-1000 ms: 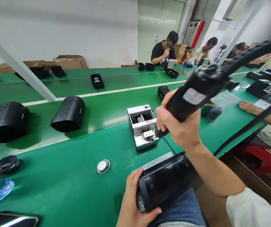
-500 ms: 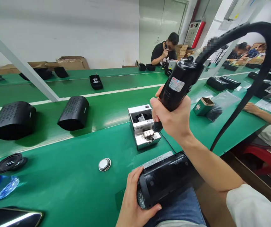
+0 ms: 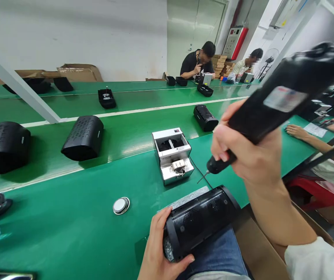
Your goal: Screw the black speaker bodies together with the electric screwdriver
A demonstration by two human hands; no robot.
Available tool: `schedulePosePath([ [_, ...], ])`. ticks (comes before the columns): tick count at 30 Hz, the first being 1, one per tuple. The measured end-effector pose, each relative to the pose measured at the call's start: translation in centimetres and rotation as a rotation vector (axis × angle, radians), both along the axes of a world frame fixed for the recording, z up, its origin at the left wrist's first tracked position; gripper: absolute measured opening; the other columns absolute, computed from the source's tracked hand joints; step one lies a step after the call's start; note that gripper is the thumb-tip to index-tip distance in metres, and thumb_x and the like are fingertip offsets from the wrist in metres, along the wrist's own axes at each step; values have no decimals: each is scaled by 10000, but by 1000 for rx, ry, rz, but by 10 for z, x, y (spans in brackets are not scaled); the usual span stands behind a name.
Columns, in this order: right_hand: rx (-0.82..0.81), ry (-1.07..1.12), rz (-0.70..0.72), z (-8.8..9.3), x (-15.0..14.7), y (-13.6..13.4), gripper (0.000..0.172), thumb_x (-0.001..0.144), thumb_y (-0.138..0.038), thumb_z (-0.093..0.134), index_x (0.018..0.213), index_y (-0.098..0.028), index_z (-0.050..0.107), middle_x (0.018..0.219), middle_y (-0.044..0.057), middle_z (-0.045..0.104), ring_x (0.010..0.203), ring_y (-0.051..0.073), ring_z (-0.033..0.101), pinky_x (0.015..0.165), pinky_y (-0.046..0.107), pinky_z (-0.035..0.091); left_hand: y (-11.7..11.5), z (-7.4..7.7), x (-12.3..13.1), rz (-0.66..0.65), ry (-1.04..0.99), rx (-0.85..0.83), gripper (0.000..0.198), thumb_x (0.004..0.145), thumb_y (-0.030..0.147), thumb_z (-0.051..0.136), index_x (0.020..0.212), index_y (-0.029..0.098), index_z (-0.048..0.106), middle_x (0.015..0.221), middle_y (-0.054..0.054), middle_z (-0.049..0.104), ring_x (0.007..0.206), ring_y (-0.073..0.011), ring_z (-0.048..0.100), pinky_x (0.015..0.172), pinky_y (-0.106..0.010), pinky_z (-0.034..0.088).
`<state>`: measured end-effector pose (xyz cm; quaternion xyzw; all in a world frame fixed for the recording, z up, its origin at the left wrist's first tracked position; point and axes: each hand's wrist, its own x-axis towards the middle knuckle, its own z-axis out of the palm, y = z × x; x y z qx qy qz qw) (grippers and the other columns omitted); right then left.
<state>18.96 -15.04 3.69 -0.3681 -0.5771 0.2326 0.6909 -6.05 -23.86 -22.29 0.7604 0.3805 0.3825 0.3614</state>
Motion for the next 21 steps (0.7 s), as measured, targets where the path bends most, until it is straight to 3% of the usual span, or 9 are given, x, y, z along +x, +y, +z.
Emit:
schedulePosePath([
  [6,-22,13,-40,13,28,-31,204,937,-36,756,1015,-220,712,650,-69,578,431,112,519,439,308,444,0,-4,1,49,-19,5,1021,939,741,867,1750,305,425,1670,-206,597,1542,-483,637,1247,-688,590],
  [11,-50,48,-54,11,33,-42,188,919,-78,793,999,-230,718,614,-67,566,406,118,516,430,299,433,8,-6,-6,-8,30,73,1088,894,675,947,1762,308,403,1636,-200,629,1493,-463,688,1210,-639,634],
  [15,-78,42,-41,3,35,-43,191,939,-116,820,1028,-257,727,634,-63,584,420,126,530,436,300,456,8,-8,-7,-14,27,50,1108,877,673,963,1764,310,409,1643,-208,622,1502,-478,681,1208,-638,637],
  [21,-164,-3,25,-23,36,-38,196,963,-172,856,1046,-300,733,668,-29,611,433,163,567,410,331,505,3,-17,-2,6,-76,-4,1156,848,840,898,1763,323,418,1663,-222,578,1525,-495,654,1234,-681,597],
])
